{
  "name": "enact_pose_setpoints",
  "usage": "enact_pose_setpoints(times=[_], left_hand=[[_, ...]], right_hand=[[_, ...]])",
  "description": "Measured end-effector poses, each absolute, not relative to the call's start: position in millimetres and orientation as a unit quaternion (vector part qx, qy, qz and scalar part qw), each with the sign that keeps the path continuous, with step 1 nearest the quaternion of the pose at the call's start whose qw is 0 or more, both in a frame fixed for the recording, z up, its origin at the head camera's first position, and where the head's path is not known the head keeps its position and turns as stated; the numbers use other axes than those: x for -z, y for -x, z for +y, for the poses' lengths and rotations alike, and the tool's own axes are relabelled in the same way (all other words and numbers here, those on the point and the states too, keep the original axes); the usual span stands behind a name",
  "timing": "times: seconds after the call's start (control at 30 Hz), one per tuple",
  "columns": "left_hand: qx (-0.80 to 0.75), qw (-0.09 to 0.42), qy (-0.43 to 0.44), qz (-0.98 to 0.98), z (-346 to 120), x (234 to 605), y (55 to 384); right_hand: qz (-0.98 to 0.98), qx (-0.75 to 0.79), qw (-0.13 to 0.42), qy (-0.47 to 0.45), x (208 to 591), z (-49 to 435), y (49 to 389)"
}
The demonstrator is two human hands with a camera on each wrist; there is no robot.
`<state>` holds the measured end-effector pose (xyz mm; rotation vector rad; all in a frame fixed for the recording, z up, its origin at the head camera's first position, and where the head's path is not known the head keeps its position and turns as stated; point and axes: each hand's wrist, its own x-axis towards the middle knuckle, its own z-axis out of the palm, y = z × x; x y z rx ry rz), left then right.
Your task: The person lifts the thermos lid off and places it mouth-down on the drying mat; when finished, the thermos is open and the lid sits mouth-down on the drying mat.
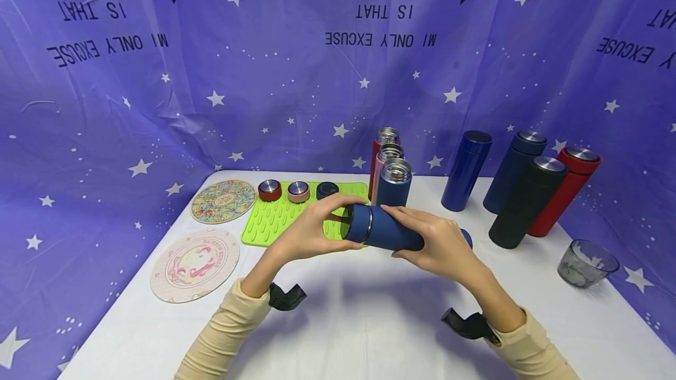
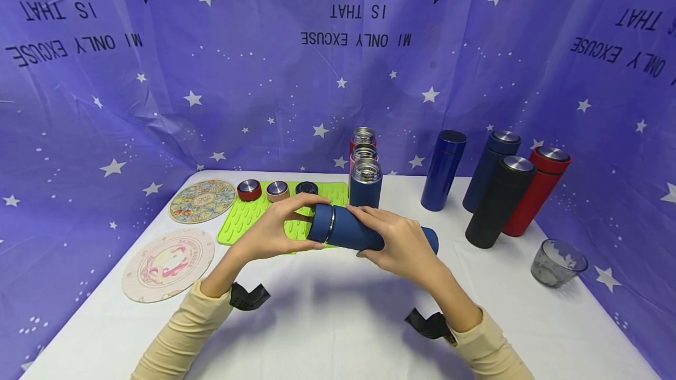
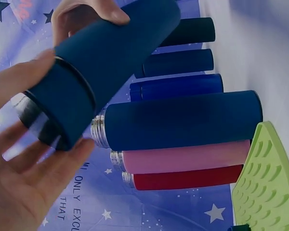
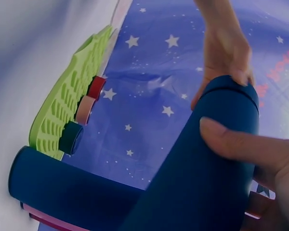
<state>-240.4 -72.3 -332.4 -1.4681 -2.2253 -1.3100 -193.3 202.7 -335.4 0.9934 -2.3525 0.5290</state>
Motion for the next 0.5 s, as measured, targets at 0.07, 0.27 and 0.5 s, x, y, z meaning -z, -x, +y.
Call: enact_pose_setpoints(times=[0.07, 0.27, 0.5], left_hand=[[0.435, 0.097, 0.517, -0.731, -73, 332, 241], [0.444, 0.104, 0.529, -0.716, -74, 329, 239], [0.491, 0.092, 0.477, -0.723, -71, 309, 218]], right_hand=[[-0.866, -0.228, 0.243, -0.373, 334, 205, 194], [-0.859, -0.263, 0.216, -0.382, 332, 208, 195], [-0.869, -0.201, 0.267, -0.365, 335, 203, 193]])
